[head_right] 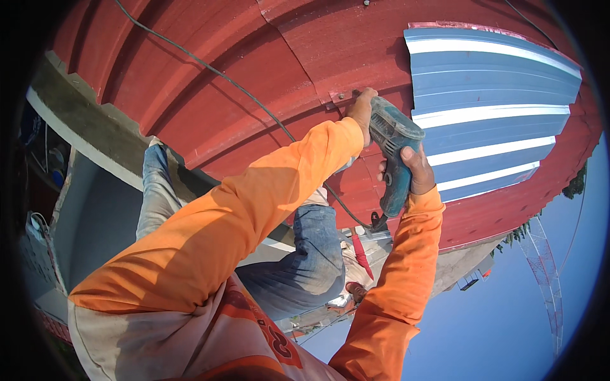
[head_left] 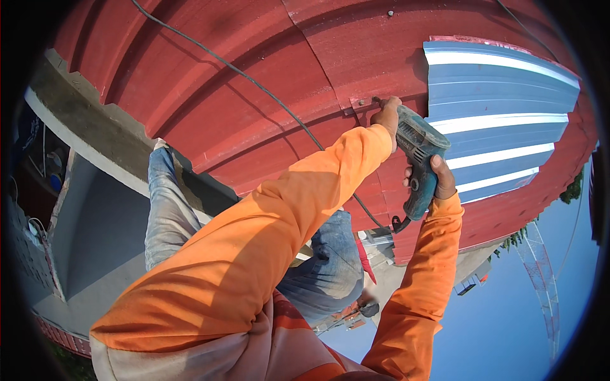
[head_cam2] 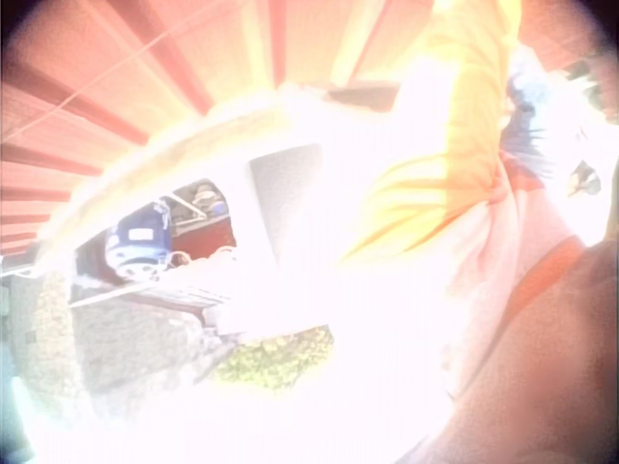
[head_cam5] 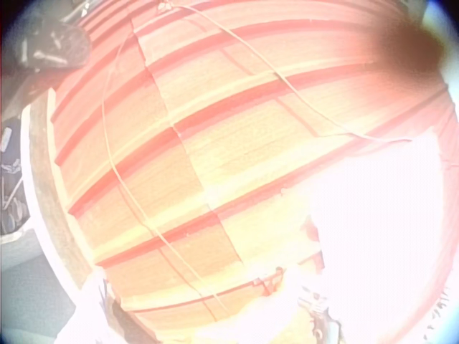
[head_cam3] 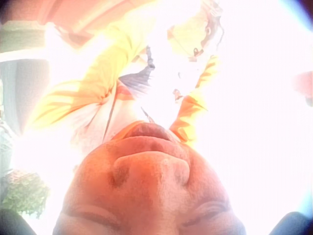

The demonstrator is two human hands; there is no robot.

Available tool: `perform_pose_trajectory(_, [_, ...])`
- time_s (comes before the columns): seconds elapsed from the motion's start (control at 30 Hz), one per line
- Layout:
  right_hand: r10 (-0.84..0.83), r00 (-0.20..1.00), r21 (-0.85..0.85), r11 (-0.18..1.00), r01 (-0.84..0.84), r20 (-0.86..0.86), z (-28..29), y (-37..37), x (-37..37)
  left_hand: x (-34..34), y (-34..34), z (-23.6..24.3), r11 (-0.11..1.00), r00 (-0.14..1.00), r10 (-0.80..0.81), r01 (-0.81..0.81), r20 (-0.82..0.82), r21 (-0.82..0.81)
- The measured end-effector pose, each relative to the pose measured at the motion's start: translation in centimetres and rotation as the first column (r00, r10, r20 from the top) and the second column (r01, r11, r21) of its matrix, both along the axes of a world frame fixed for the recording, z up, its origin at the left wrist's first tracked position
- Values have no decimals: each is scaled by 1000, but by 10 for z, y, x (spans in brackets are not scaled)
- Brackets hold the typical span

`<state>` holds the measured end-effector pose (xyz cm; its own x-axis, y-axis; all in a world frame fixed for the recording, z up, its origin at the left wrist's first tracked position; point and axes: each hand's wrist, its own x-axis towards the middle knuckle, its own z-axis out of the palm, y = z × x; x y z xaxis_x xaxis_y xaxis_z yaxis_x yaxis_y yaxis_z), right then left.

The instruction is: Install and secure metal roofing sheets using a power drill and screws.

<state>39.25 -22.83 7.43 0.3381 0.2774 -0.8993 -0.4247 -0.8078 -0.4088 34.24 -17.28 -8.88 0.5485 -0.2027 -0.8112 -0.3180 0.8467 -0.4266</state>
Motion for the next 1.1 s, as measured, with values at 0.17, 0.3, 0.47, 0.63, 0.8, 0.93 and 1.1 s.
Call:
perform_pose_trajectory(0.17, [196, 949, -146, 976, -164, 246, 7, 10, -25, 0, -7, 2, 998, 998, -46, 48, -35, 52])
perform_pose_trajectory(0.3, [243, 907, -236, 957, -167, 345, 9, 18, -28, 1, -7, 5, 996, 998, -56, 57, -32, 65])
perform_pose_trajectory(0.47, [275, 880, -261, 948, -181, 388, 11, 23, -30, -1, 1, 15, 996, 997, -57, 60, -47, 68])
perform_pose_trajectory(0.63, [290, 873, -236, 949, -209, 393, 14, 22, -31, -6, 4, 21, 995, 999, -41, 44, -33, 92])
perform_pose_trajectory(0.8, [307, 879, -250, 942, -225, 365, 20, 20, -26, -5, 7, 31, 998, 999, -41, 43, -32, 56])
perform_pose_trajectory(0.93, [216, 922, -252, 958, -137, 321, 28, 22, -23, -4, 8, 36, 994, 995, -83, 87, -51, 70])
perform_pose_trajectory(1.1, [219, 926, -246, 959, -144, 309, 36, 23, -25, -3, 3, 39, 996, 999, -40, 41, -24, 77])
